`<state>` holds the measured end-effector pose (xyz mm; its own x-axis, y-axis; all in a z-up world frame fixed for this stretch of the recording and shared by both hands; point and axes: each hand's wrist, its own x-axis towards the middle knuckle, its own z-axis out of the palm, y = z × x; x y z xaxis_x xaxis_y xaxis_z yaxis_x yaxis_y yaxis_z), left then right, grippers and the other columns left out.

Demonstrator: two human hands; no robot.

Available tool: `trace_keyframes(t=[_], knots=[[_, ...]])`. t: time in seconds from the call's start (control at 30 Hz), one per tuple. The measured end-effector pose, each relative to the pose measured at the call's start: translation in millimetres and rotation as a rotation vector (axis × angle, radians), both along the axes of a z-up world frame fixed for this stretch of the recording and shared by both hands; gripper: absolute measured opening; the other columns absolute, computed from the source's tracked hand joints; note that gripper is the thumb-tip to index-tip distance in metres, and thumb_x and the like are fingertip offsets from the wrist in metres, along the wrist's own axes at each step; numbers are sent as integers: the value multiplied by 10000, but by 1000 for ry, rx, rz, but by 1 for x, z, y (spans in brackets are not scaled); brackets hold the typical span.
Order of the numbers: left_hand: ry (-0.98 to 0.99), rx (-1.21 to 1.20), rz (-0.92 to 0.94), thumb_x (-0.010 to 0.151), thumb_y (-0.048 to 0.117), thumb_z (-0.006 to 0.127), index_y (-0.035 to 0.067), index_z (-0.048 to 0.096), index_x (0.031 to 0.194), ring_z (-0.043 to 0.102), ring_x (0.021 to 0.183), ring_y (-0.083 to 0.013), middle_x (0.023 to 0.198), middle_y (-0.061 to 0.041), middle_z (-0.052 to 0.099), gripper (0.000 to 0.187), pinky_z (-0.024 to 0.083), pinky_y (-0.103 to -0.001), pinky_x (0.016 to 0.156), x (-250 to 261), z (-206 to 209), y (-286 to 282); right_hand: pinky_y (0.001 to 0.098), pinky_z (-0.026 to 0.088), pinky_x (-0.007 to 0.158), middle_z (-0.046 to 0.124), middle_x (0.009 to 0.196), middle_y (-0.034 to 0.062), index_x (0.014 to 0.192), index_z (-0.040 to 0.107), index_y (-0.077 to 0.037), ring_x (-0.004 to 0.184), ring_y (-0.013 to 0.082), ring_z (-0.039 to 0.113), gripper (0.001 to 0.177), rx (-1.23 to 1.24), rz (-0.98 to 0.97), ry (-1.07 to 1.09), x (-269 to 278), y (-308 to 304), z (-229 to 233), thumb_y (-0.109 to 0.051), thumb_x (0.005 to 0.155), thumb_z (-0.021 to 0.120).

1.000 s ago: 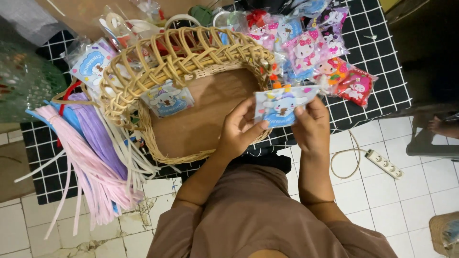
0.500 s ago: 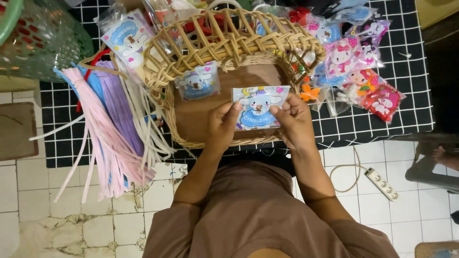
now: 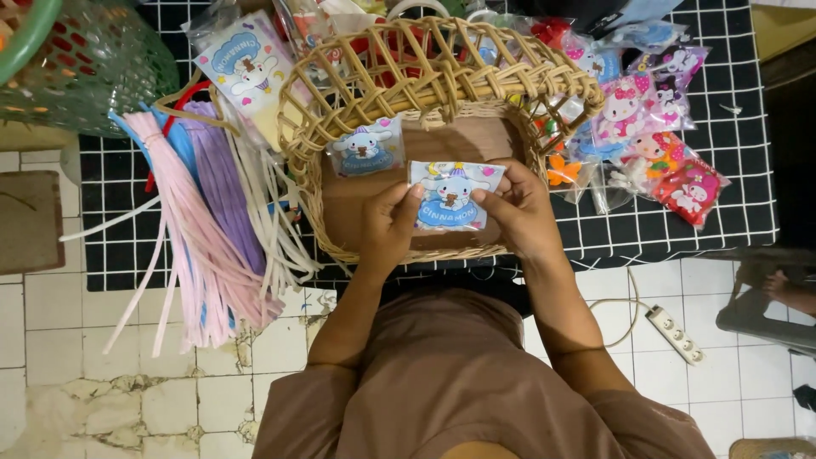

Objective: The person is arranging small packaged souvenir items into a wicker basket, likely for sale or as a gift set.

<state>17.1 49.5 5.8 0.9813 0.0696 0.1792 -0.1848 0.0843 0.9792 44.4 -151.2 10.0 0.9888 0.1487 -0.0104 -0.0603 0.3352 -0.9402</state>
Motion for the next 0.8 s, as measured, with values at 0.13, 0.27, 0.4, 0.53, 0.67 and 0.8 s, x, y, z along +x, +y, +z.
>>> trace_keyframes(t=[0.13, 0.27, 0.4, 0.53, 0.67, 0.8], knots=[[-145, 160, 199, 995, 95, 687, 29, 741, 988, 611, 643, -121, 661, -52, 626, 85, 526, -237, 580, -3, 15, 1, 214, 563, 659, 660, 797, 51, 1094, 617, 23, 703, 67, 626, 234, -61, 15, 5, 5, 8, 9, 67, 892, 724], [-331, 407, 390, 959, -29, 702, -7, 698, 1201, 736, 922, -301, 964, -150, 725, 243, 619, -349, 766, -7, 39, 23, 201, 533, 656, 603, 761, 14, 1057, 639, -6, 713, 69, 599, 197, -229, 70, -75, 19, 17, 19, 47, 897, 740], [-336, 595, 469, 962, -27, 699, 4, 720, 1214, 747, 910, -299, 978, -149, 752, 255, 628, -367, 772, -15, 7, 46, 215, 514, 664, 584, 747, 15, 1051, 652, -4, 714, 71, 566, 193, -317, 152, -132, 36, 25, 20, 62, 891, 739], [-235, 782, 479, 993, 36, 691, 34, 705, 1258, 735, 981, -314, 1058, -148, 722, 266, 634, -391, 812, -26, 13, 60, 221, 502, 625, 551, 740, 11, 1093, 681, -39, 689, 91, 579, 231, -450, 274, -120, 58, 47, 11, 21, 880, 751], [-177, 892, 430, 1019, 78, 659, 48, 685, 1315, 703, 1078, -368, 1165, -181, 691, 298, 618, -432, 871, -33, 17, 60, 231, 515, 659, 596, 838, 44, 1107, 675, -14, 765, 116, 597, 234, -465, 374, -124, 81, 67, -31, 18, 882, 731], [-139, 967, 378, 1018, 100, 644, 62, 685, 1306, 696, 1108, -346, 1211, -158, 687, 294, 614, -426, 896, -32, 18, 59, 222, 531, 660, 609, 857, 56, 1077, 679, 4, 782, 120, 622, 223, -392, 358, -113, 81, 102, -29, 37, 863, 732]])
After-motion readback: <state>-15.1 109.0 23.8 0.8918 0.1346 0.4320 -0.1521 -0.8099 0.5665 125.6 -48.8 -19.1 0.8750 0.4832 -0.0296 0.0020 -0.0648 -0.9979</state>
